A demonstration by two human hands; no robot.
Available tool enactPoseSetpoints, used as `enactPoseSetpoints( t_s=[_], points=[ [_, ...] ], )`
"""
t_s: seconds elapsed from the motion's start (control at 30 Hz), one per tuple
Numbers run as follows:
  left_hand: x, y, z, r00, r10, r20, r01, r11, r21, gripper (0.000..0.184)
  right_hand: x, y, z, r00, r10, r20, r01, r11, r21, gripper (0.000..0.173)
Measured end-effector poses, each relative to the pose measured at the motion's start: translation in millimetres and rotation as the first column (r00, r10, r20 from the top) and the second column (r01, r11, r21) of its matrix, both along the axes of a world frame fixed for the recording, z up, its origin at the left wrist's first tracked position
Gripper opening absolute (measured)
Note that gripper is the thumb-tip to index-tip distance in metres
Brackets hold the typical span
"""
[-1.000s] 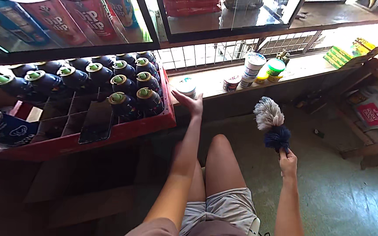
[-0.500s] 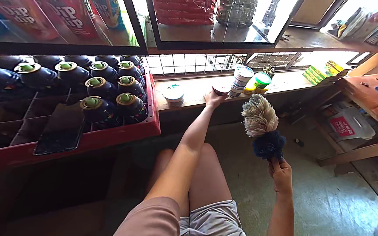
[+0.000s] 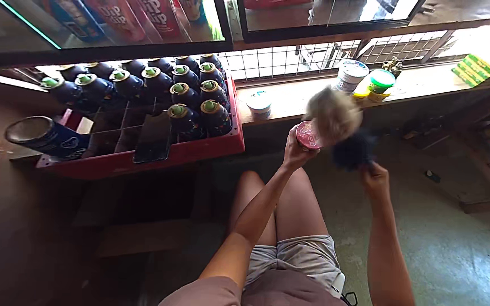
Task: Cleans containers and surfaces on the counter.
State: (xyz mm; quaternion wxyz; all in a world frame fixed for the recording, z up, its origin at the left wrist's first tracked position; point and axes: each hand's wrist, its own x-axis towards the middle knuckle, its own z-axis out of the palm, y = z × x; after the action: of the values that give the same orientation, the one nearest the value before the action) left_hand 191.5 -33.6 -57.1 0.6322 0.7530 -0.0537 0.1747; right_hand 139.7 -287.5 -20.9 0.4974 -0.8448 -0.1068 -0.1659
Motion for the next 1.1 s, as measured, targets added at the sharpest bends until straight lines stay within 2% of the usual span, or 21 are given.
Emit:
enactPoseSetpoints(
  t_s=[0.03,0.07,0.13,0.17,0.23,0.3,0.37,0.43,0.57,0.8,0.87,0.93,1.0,1.1],
  points=[
    [-6,1,14,1.0,0.014,-0.016,-0.013,0.999,0.043,0.088,-4,8,-3,1.0,-0.005,-0.028,0.003,0.997,-0.081,0.027],
    [-6,4,29,1.0,0.031,0.006,-0.031,0.996,0.088,0.084,-7,12,-8,0.996,-0.083,-0.038,0.076,0.985,-0.155,0.03],
    [-1,14,60,0.992,0.118,0.037,-0.12,0.99,0.078,0.093,-12,12,-19,0.949,-0.305,-0.081,0.282,0.936,-0.212,0.032],
    [4,23,77,0.98,0.197,0.038,-0.199,0.979,0.05,0.095,-13,7,-26,0.924,-0.364,-0.118,0.34,0.923,-0.183,0.031],
    [24,53,101,0.929,0.367,0.047,-0.369,0.929,0.032,0.102,-20,4,-43,0.922,-0.345,-0.175,0.345,0.938,-0.032,0.027],
    [54,83,107,0.862,0.501,0.083,-0.502,0.865,-0.006,0.107,-30,7,-60,0.948,-0.215,-0.237,0.257,0.952,0.167,0.024],
    [78,104,109,0.819,0.573,0.021,-0.57,0.818,-0.076,0.109,-37,14,-74,0.954,-0.121,-0.273,0.198,0.941,0.273,0.022],
    [97,115,101,0.804,0.594,-0.018,-0.591,0.796,-0.127,0.113,-40,22,-85,0.947,-0.088,-0.307,0.196,0.92,0.339,0.021],
    [111,124,73,0.826,0.564,0.016,-0.557,0.819,-0.135,0.118,-45,25,-100,0.923,-0.068,-0.378,0.239,0.872,0.428,0.022],
    [111,128,58,0.829,0.545,0.125,-0.534,0.838,-0.113,0.115,-47,13,-106,0.895,-0.132,-0.427,0.333,0.834,0.44,0.022],
    [113,130,53,0.821,0.558,0.124,-0.554,0.83,-0.065,0.121,-47,14,-107,0.891,-0.126,-0.435,0.333,0.834,0.44,0.021],
    [115,130,38,0.805,0.573,0.155,-0.579,0.815,-0.006,0.138,-48,15,-109,0.889,-0.108,-0.445,0.323,0.837,0.441,0.021],
    [114,127,20,0.81,0.565,0.154,-0.566,0.823,-0.046,0.146,-48,18,-112,0.884,-0.094,-0.458,0.324,0.831,0.453,0.021],
    [119,122,2,0.817,0.544,0.191,-0.524,0.839,-0.147,0.123,-48,21,-116,0.875,-0.084,-0.476,0.321,0.838,0.442,0.021]
  ],
)
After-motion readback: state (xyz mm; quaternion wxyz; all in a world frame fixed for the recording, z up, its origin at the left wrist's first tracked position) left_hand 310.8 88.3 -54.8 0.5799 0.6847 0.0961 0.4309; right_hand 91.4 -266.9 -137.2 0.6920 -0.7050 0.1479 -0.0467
